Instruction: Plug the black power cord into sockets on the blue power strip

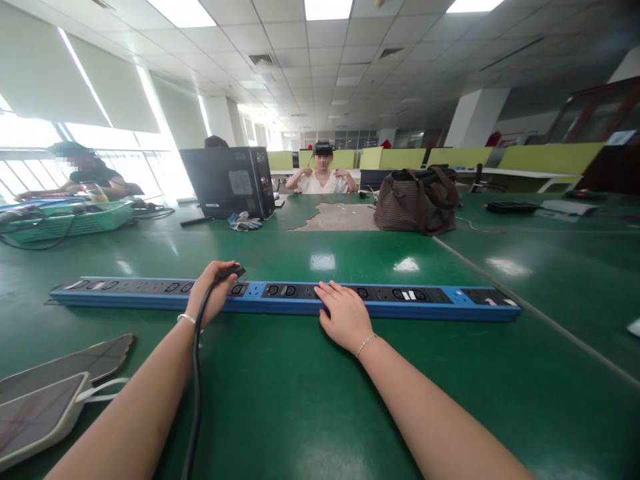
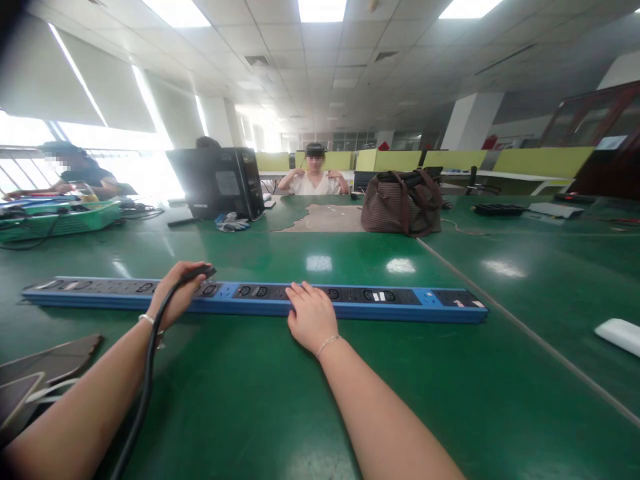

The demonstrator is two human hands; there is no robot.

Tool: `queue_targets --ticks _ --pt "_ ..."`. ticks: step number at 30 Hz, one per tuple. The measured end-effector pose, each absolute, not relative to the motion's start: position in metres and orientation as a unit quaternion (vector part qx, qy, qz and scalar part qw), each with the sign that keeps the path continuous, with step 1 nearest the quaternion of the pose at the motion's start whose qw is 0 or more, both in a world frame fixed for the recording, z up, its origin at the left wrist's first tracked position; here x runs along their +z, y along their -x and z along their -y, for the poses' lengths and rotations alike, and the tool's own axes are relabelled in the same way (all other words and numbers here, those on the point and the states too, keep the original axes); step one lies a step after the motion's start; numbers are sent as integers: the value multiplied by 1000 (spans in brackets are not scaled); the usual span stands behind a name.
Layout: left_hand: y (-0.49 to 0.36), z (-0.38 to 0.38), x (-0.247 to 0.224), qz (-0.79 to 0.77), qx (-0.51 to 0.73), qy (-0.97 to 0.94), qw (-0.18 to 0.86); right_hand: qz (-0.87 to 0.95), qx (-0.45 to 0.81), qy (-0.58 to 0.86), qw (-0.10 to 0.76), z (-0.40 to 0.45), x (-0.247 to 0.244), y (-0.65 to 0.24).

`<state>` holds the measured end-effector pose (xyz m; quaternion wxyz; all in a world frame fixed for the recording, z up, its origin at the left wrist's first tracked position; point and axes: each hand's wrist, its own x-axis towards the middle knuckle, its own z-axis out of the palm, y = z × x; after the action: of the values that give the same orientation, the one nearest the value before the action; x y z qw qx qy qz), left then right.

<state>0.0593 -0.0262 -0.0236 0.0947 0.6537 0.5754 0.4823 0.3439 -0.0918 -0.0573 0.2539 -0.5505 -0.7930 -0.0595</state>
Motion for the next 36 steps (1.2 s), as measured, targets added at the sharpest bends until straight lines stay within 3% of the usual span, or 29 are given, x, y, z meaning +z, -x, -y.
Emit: queue_targets --ticks 10,36 --pt "-60 19 -42 -535 365 -756 92 793 -65 548 257 92 -58 -344" --pt "-66 32 -51 -522 330 -784 -65 792 -62 552 253 93 -57 -343"
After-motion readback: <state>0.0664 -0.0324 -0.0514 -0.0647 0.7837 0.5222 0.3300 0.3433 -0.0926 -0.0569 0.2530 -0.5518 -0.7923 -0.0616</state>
